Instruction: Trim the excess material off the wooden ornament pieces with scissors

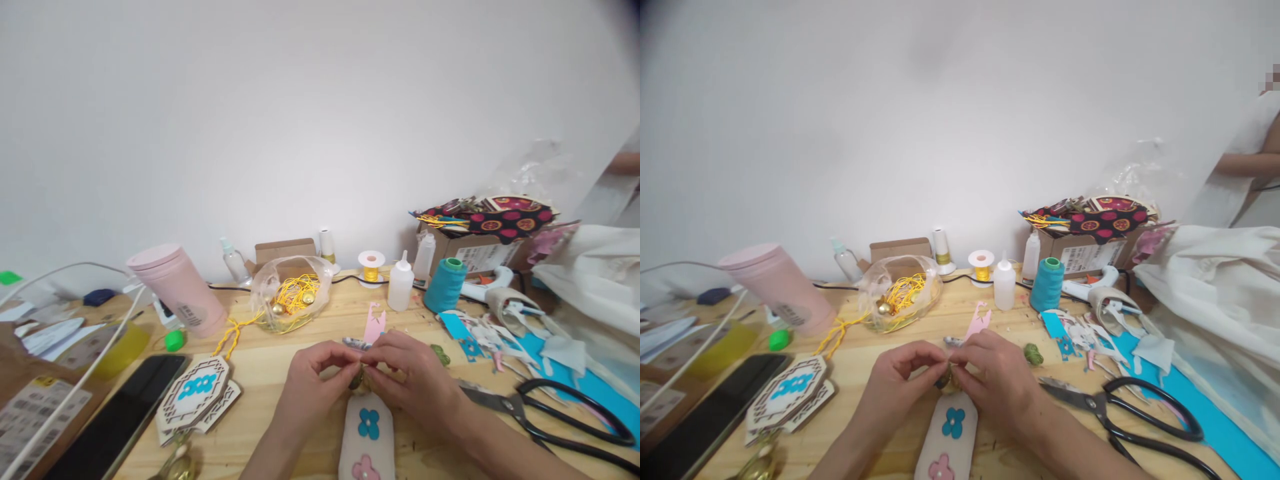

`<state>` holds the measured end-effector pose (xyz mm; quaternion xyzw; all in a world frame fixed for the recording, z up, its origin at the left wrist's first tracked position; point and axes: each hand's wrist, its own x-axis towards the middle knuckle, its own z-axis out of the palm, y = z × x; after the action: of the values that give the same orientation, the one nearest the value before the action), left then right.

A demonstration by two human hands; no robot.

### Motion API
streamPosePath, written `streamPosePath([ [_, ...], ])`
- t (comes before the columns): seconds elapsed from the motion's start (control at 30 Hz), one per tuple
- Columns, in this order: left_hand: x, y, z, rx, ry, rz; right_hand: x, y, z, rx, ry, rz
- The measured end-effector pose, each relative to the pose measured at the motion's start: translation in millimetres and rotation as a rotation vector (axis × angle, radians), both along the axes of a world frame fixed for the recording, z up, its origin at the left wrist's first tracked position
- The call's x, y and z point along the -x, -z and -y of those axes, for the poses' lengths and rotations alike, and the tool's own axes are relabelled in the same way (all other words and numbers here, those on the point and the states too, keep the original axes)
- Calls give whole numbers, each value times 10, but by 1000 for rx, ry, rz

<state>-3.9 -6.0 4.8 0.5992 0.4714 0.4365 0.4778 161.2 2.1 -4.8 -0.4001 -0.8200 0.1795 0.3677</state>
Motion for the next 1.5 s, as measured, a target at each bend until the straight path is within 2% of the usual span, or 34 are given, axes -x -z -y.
streamPosePath([
  [0.5, -11, 10, 23, -37, -25, -105, 23, 18, 54, -33, 110, 91],
  [0.7, -14, 23, 5, -2, -35, -47, 13, 17, 44, -50, 105, 104],
  [1.03, 19, 14, -3, -36, -38, -53, -24, -33, 28, 27, 97, 166],
  [1.17, 23, -5, -7, -15, 5, -49, -30, -72, 43, 75, 91, 140],
  [1.33, 17, -6, -18, -63, 40, -95, -7, -102, 60, 128, 94, 129],
  [1.5, 31, 54, -55, 0, 61, -81, -2, -99, 52, 201, 121, 115],
])
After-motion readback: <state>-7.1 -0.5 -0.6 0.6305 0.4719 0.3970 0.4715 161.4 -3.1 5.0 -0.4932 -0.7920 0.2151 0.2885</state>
